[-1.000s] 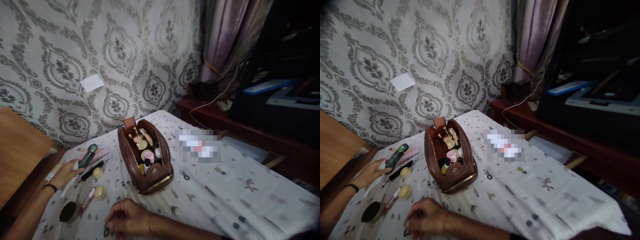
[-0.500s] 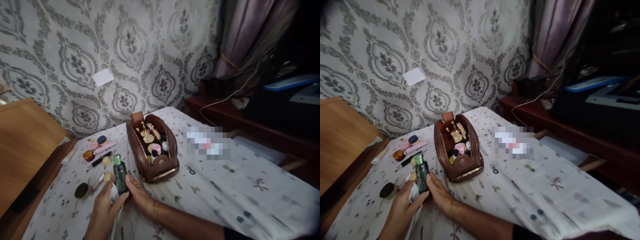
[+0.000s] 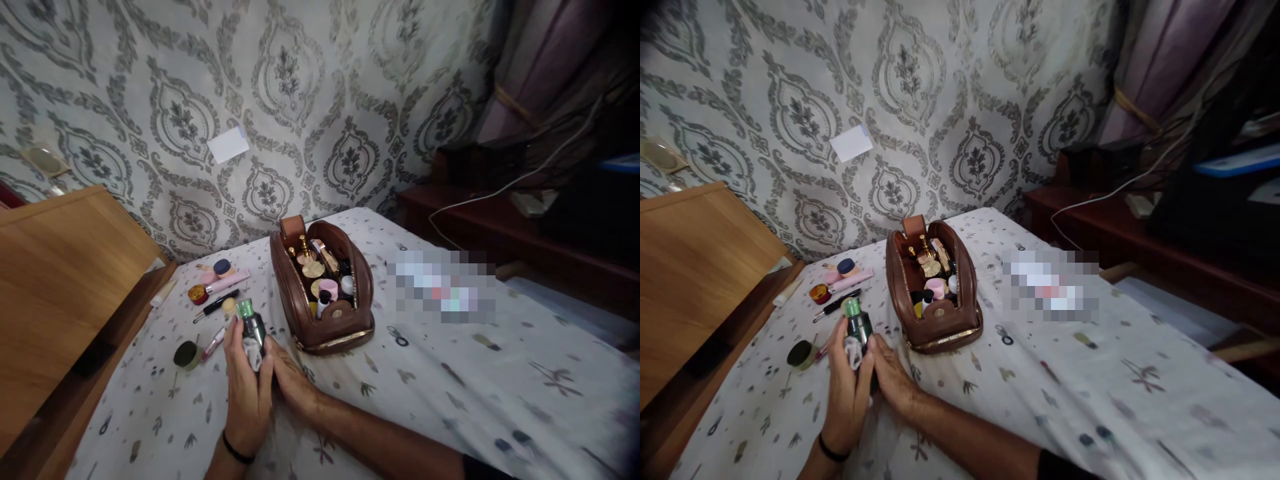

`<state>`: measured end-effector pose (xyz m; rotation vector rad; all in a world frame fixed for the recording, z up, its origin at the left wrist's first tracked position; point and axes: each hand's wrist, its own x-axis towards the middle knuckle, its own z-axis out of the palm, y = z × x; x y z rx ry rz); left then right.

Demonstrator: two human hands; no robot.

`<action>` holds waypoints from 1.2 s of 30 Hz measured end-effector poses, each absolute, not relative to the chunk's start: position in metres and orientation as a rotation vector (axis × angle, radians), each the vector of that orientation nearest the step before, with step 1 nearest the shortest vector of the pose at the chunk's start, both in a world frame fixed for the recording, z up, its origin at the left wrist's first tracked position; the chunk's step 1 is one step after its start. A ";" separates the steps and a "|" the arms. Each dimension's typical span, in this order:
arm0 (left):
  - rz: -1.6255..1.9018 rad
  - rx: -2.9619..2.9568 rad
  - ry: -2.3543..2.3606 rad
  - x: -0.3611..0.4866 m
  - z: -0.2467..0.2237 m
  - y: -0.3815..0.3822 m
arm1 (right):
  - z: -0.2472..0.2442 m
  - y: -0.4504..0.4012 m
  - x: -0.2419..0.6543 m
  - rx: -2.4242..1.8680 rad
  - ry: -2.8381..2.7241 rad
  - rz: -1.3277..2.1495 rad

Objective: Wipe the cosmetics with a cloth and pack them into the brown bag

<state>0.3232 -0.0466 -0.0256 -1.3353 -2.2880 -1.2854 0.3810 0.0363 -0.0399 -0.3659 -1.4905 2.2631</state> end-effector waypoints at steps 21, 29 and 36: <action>-1.622 -1.208 -2.331 0.231 0.015 -0.024 | -0.037 0.039 0.381 -0.400 -1.457 2.401; -2.112 -0.938 -2.274 0.228 0.002 -0.022 | -0.035 0.044 0.381 -0.381 -1.484 2.397; -3.004 -0.854 -1.859 0.246 -0.003 -0.014 | -0.041 0.045 0.378 -0.378 -1.224 2.594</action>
